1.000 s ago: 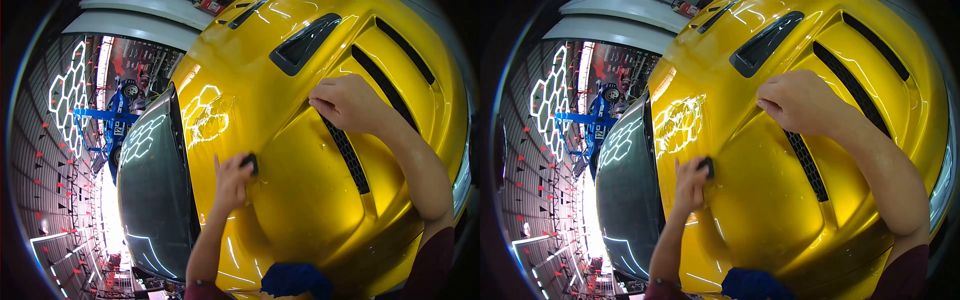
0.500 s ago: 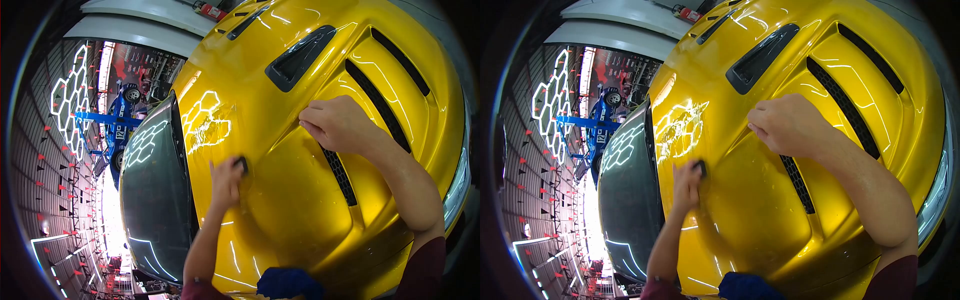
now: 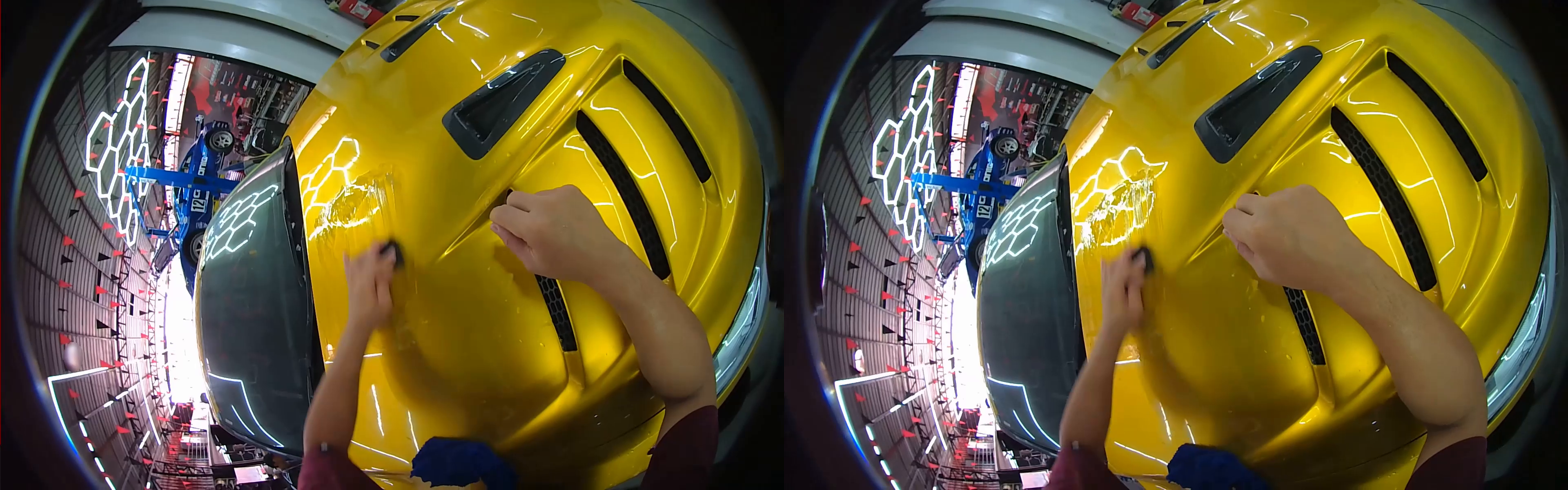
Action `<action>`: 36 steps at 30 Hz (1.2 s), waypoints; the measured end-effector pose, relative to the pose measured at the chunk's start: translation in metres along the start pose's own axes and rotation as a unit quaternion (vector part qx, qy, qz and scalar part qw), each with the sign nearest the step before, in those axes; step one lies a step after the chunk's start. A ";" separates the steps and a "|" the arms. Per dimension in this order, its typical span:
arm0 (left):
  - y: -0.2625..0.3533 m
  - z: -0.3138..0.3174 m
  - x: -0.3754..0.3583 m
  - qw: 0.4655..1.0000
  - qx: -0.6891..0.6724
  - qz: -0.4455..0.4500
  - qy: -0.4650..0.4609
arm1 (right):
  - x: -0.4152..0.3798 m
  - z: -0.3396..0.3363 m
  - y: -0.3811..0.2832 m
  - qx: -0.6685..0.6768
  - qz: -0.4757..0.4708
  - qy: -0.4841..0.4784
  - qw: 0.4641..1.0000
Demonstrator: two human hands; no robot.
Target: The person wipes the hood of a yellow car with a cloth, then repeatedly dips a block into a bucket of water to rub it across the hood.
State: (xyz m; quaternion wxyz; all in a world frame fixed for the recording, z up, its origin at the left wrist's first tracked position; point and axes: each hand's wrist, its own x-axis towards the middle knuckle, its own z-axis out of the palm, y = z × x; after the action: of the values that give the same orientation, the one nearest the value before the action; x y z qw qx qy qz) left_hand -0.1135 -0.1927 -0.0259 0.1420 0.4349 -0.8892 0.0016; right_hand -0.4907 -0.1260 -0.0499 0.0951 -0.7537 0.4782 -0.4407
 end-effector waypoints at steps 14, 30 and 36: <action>0.017 -0.007 -0.021 1.000 0.005 0.022 -0.011 | 0.001 0.000 -0.007 -0.025 -0.032 -0.013 0.999; 0.029 -0.014 -0.025 0.999 0.021 0.042 -0.021 | 0.000 -0.002 -0.006 -0.015 -0.033 -0.051 0.998; -0.030 0.018 0.099 1.000 -0.011 0.022 0.017 | 0.001 0.000 -0.005 -0.008 -0.028 -0.033 0.999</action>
State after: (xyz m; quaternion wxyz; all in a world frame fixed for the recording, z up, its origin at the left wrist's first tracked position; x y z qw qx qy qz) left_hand -0.1528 -0.2904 -0.0211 0.1619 0.4134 -0.8961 0.0025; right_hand -0.4874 -0.1242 -0.0458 0.0918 -0.7818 0.4569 -0.4142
